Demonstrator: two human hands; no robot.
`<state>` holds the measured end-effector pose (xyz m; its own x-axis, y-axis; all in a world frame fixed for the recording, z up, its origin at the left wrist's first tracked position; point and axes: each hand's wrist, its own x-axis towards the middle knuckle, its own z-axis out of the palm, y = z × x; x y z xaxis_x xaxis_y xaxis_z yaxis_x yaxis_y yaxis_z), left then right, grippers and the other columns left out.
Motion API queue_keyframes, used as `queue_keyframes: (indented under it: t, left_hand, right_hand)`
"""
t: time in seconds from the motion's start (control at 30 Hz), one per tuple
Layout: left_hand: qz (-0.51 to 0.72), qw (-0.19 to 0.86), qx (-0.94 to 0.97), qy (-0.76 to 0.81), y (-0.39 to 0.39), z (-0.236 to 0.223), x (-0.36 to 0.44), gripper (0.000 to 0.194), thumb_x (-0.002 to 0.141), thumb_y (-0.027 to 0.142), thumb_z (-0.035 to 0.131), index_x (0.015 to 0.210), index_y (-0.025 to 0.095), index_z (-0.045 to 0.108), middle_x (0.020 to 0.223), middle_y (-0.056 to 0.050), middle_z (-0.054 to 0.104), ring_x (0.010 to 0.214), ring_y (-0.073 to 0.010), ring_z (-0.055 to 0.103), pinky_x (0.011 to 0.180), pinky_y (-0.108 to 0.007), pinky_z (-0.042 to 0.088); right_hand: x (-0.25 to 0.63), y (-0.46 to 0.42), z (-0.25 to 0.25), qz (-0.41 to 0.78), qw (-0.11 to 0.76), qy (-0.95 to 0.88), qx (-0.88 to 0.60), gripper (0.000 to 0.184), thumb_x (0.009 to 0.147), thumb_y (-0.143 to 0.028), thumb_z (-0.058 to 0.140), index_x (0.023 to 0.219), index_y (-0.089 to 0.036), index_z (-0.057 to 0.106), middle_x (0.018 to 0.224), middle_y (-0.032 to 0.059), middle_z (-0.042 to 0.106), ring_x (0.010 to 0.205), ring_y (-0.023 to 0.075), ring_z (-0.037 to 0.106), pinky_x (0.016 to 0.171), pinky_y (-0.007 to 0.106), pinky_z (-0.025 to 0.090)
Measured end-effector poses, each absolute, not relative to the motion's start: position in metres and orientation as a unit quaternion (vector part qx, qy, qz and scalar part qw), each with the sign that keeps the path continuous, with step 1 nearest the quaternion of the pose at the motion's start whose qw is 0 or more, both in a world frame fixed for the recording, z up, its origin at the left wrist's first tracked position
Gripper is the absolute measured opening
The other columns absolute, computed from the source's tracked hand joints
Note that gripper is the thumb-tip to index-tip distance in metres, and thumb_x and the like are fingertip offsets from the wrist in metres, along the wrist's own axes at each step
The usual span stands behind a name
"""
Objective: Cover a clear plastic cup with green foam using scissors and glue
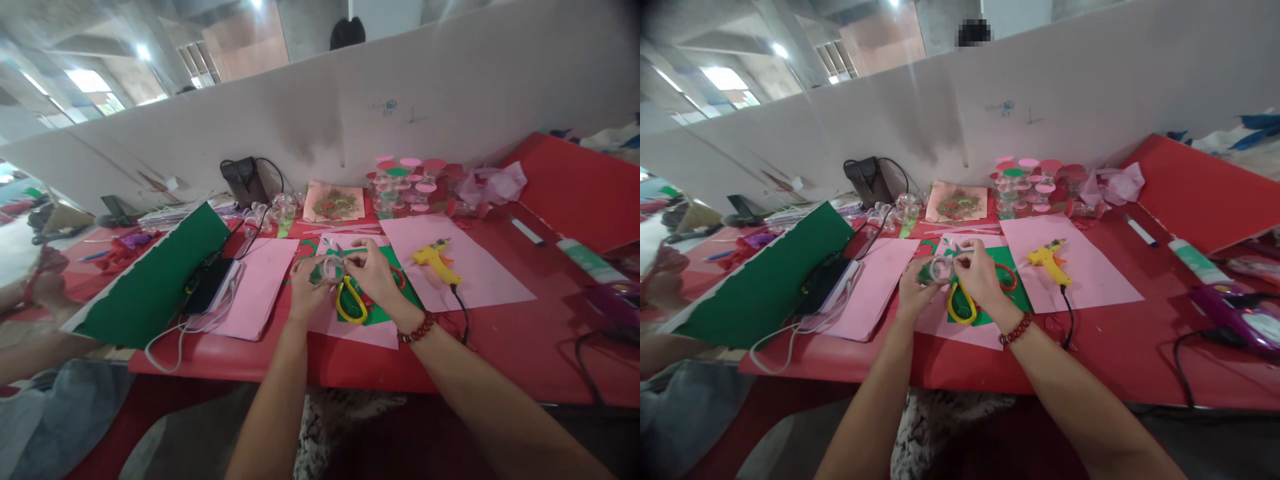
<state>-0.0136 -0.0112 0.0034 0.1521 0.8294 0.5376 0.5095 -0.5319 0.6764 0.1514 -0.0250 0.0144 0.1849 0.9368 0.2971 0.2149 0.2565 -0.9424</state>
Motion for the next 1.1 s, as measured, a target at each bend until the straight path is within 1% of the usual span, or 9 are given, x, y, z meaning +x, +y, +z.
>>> queue_keyframes:
  t: [0.17,0.47,0.63,0.7,0.77,0.83,0.93,1.0,1.1]
  left_hand:
    - [0.477,0.147,0.74,0.451,-0.011,0.002,-0.014,0.042,0.066,0.024,0.083,0.106,0.024,0.071,0.107,-0.006,0.075,0.103,-0.0258,0.066,0.098,-0.043,0.042]
    - [0.511,0.087,0.724,0.454,-0.011,-0.002,-0.014,0.036,0.071,0.034,0.081,0.104,0.023,0.07,0.106,-0.005,0.074,0.102,-0.0246,0.065,0.097,-0.041,0.041]
    - [0.524,0.123,0.707,0.458,-0.01,-0.002,-0.014,0.038,0.07,0.03,0.081,0.104,0.022,0.068,0.108,-0.006,0.073,0.103,-0.0247,0.064,0.095,-0.04,0.043]
    - [0.52,0.141,0.709,0.456,-0.009,-0.001,-0.013,0.039,0.069,0.027,0.082,0.104,0.022,0.068,0.107,-0.006,0.073,0.102,-0.0245,0.064,0.094,-0.04,0.044]
    - [0.514,0.162,0.712,0.45,-0.009,-0.001,-0.013,0.04,0.067,0.024,0.082,0.105,0.022,0.068,0.108,-0.006,0.073,0.104,-0.0247,0.064,0.094,-0.04,0.045]
    - [0.506,0.186,0.715,0.445,-0.008,-0.002,-0.013,0.043,0.066,0.023,0.083,0.106,0.023,0.068,0.11,-0.006,0.072,0.106,-0.0253,0.064,0.094,-0.04,0.045]
    - [0.496,0.209,0.717,0.442,-0.009,-0.003,-0.013,0.044,0.065,0.023,0.083,0.107,0.023,0.068,0.111,-0.006,0.073,0.108,-0.0255,0.064,0.095,-0.041,0.046]
    - [0.492,0.217,0.719,0.441,-0.009,-0.003,-0.012,0.044,0.066,0.023,0.082,0.107,0.024,0.067,0.112,-0.006,0.073,0.108,-0.0255,0.065,0.096,-0.042,0.046]
    - [0.487,0.218,0.723,0.438,-0.01,-0.001,-0.012,0.045,0.065,0.02,0.081,0.108,0.025,0.068,0.112,-0.006,0.073,0.109,-0.0255,0.065,0.097,-0.042,0.046]
  right_hand:
    - [0.151,-0.021,0.012,0.39,0.594,-0.49,-0.504,0.034,0.072,-0.029,0.063,0.1,-0.024,0.043,0.074,-0.0018,0.071,0.066,0.0186,0.069,0.067,0.032,0.053]
    - [0.147,-0.021,0.017,0.499,0.619,-0.367,-0.482,0.037,0.067,-0.025,0.067,0.096,-0.023,0.046,0.068,-0.004,0.067,0.06,0.0156,0.065,0.063,0.03,0.053]
    - [0.152,-0.016,0.012,0.444,0.624,-0.411,-0.494,0.014,0.071,-0.025,0.055,0.084,-0.02,0.06,0.07,-0.0017,0.063,0.061,0.0127,0.057,0.057,0.025,0.045]
    - [0.155,-0.013,0.009,0.419,0.608,-0.458,-0.496,0.017,0.074,-0.026,0.05,0.082,-0.02,0.064,0.074,-0.0002,0.064,0.061,0.0128,0.054,0.056,0.026,0.043]
    - [0.157,-0.012,0.007,0.389,0.602,-0.497,-0.489,0.019,0.076,-0.028,0.051,0.085,-0.02,0.066,0.08,0.0014,0.067,0.065,0.0145,0.057,0.06,0.027,0.045]
    - [0.158,-0.012,0.006,0.352,0.611,-0.523,-0.479,0.018,0.076,-0.029,0.056,0.089,-0.021,0.067,0.089,0.0036,0.07,0.076,0.0169,0.062,0.068,0.029,0.05]
    - [0.157,-0.014,0.008,0.345,0.62,-0.546,-0.447,0.021,0.077,-0.029,0.062,0.096,-0.021,0.065,0.098,0.0056,0.072,0.088,0.0188,0.067,0.077,0.031,0.053]
    - [0.157,-0.016,0.011,0.345,0.615,-0.563,-0.432,0.021,0.08,-0.029,0.062,0.1,-0.021,0.064,0.099,0.0056,0.073,0.088,0.0186,0.069,0.08,0.032,0.054]
    - [0.158,-0.019,0.015,0.299,0.598,-0.603,-0.436,0.018,0.081,-0.024,0.061,0.099,-0.022,0.065,0.095,0.0046,0.074,0.088,0.0192,0.071,0.083,0.033,0.054]
